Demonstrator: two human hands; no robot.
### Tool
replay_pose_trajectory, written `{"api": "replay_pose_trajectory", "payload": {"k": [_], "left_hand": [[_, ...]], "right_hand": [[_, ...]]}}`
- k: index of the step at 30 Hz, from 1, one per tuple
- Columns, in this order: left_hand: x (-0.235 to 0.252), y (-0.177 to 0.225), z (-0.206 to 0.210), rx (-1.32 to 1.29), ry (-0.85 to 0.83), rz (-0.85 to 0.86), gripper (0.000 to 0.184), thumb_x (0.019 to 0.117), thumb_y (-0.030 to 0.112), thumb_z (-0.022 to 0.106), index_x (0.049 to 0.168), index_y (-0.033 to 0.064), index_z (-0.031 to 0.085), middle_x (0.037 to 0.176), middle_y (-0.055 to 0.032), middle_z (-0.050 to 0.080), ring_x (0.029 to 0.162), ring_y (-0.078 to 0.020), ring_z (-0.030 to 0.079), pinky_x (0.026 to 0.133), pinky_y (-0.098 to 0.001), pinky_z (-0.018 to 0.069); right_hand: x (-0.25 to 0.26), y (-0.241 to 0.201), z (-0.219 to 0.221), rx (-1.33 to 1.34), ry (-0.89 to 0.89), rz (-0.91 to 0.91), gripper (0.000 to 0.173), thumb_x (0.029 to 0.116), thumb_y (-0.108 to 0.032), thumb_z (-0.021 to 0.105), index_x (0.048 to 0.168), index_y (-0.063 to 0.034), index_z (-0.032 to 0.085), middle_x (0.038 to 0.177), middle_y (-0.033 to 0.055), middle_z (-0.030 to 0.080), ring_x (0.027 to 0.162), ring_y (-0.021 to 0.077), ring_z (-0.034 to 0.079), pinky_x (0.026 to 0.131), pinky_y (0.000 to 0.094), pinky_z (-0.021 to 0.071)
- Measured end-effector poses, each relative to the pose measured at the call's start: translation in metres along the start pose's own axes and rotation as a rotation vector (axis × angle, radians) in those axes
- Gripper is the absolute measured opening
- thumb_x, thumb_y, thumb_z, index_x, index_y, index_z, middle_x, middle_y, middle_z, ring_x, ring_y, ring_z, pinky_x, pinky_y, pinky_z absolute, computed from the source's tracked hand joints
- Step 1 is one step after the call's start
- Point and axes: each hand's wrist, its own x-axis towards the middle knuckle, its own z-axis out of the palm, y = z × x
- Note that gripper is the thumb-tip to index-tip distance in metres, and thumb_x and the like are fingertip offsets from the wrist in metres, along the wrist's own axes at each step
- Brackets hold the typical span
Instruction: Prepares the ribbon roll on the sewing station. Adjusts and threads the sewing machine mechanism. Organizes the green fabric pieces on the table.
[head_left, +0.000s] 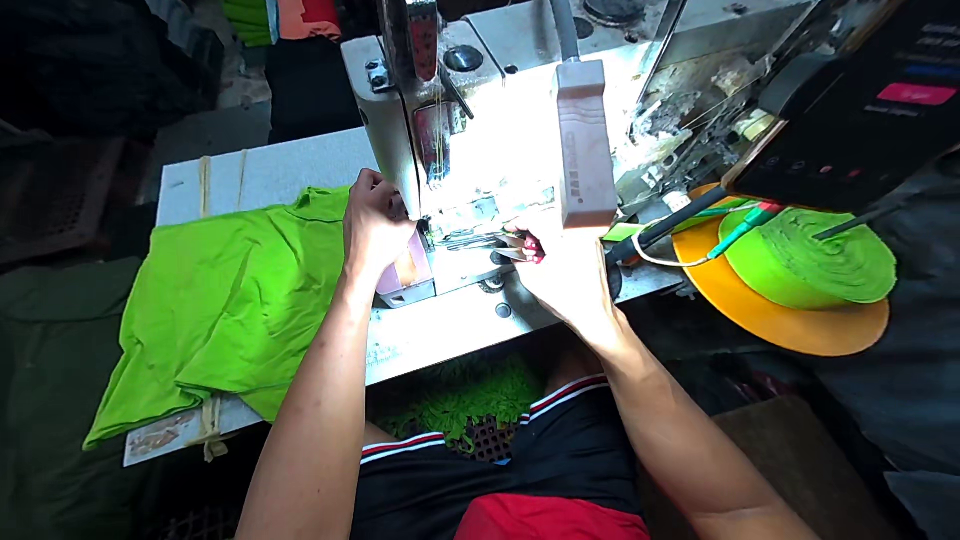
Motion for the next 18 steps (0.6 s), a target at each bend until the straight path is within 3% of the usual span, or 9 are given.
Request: {"api": "replay_pose_trajectory", "payload": {"k": [2, 5, 9, 14, 18], "left_hand": [[0.000, 0.000, 0.000, 0.009, 0.004, 0.002, 0.029, 0.0819, 0.028, 0.075, 0.103, 0.0081, 0.073, 0.117, -0.0128, 0.062, 0.112, -0.0289, 0.060, 0.092, -0.0497, 0.0496], [0.000, 0.001, -0.001, 0.004, 0.009, 0.010, 0.030, 0.0821, 0.027, 0.075, 0.106, 0.0085, 0.073, 0.116, -0.0133, 0.062, 0.112, -0.0292, 0.060, 0.093, -0.0499, 0.0493], [-0.001, 0.002, -0.001, 0.005, 0.007, 0.005, 0.029, 0.0814, 0.027, 0.076, 0.101, 0.0054, 0.073, 0.116, -0.0155, 0.062, 0.112, -0.0312, 0.060, 0.093, -0.0508, 0.0490], [-0.001, 0.004, -0.002, 0.019, -0.008, -0.016, 0.029, 0.0808, 0.028, 0.077, 0.097, 0.0041, 0.071, 0.116, -0.0161, 0.061, 0.113, -0.0314, 0.060, 0.094, -0.0513, 0.0485], [0.000, 0.003, -0.002, 0.024, -0.008, -0.019, 0.030, 0.0807, 0.029, 0.077, 0.097, 0.0048, 0.071, 0.114, -0.0159, 0.062, 0.111, -0.0313, 0.060, 0.093, -0.0522, 0.0490]], "right_hand": [[-0.007, -0.006, -0.006, 0.040, -0.007, 0.001, 0.026, 0.0832, -0.011, 0.072, 0.109, -0.0110, 0.074, 0.091, 0.0069, 0.071, 0.075, 0.0215, 0.068, 0.063, 0.0441, 0.0550], [-0.029, -0.016, -0.010, 0.266, -0.124, 0.003, 0.024, 0.0796, -0.011, 0.072, 0.103, -0.0121, 0.076, 0.089, -0.0001, 0.070, 0.075, 0.0097, 0.065, 0.066, 0.0312, 0.0563], [-0.075, -0.021, 0.004, 0.581, -0.373, 0.024, 0.019, 0.0884, -0.018, 0.071, 0.105, -0.0121, 0.077, 0.085, -0.0011, 0.071, 0.075, 0.0026, 0.063, 0.069, 0.0213, 0.0541], [-0.108, -0.013, 0.027, 0.582, -0.491, 0.059, 0.015, 0.0935, -0.024, 0.068, 0.102, -0.0140, 0.076, 0.085, -0.0017, 0.070, 0.076, 0.0056, 0.063, 0.070, 0.0260, 0.0543], [-0.123, -0.007, 0.034, 0.560, -0.593, 0.064, 0.016, 0.0910, -0.020, 0.067, 0.103, -0.0142, 0.075, 0.090, 0.0005, 0.073, 0.081, 0.0110, 0.068, 0.074, 0.0339, 0.0567]]}}
